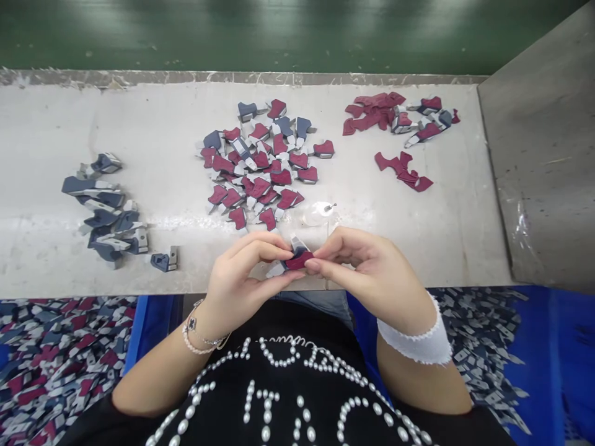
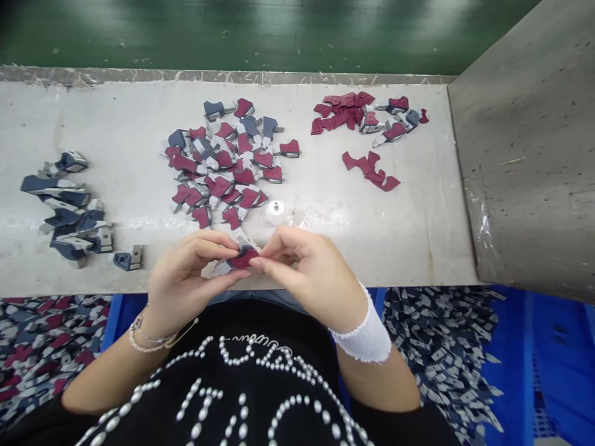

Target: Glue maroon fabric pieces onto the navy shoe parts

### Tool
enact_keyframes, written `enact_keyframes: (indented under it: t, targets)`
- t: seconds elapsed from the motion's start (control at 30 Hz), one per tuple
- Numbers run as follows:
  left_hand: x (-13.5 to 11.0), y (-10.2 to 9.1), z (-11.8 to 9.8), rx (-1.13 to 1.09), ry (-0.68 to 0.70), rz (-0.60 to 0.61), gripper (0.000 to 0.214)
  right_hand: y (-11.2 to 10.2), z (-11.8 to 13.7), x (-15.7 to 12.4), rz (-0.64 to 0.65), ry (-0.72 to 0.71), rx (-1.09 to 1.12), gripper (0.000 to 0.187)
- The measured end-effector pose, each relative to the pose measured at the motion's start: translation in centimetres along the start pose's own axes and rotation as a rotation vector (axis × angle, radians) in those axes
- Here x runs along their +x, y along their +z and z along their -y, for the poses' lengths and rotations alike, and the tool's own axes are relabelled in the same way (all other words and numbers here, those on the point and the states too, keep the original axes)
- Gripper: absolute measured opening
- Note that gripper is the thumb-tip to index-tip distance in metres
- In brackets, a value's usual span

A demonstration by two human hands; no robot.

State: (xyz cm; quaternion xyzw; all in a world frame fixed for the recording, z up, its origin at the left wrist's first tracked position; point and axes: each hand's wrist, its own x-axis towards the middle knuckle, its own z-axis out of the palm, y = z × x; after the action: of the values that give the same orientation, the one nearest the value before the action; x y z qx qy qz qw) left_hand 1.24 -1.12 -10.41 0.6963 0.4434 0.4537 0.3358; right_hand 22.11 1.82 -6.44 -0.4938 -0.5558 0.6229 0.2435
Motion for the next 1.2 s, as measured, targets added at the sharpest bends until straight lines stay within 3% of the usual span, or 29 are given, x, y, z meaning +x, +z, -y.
enact_keyframes:
  t: [0.27, 0.47, 0.7, 0.97, 1.2]
  targets:
    - [0.1, -0.5, 0.0, -0.061, 0.015, -0.006, 0.027, -0.2, 0.6, 0.7, 0.134, 0.066, -0.018, 0.020]
    - [-0.2, -1.1, -0.2, -0.100, 0.025, 0.025, 0.028, 0.2, 1.0, 0.8, 0.258, 0.035, 0.023, 0.021]
    - [-0.2, -1.4, -0.6, -0.025, 0.087, -0.004, 0.033, 0.6, 1.5, 0.6, 0.202, -0.102, -0.141, 0.019]
    - [-0.3, -1.4, -1.0, 0.009, 0.117, 0.006, 0.029, 1.7, 1.8, 0.1, 0.130, -0.156, -0.259, 0.023]
    - [-0.9, -1.5, -1.2, -0.063, 0.064, -0.057, 0.035, 1.2, 2.6, -1.2, 0.191, -0.190, -0.243, 0.014]
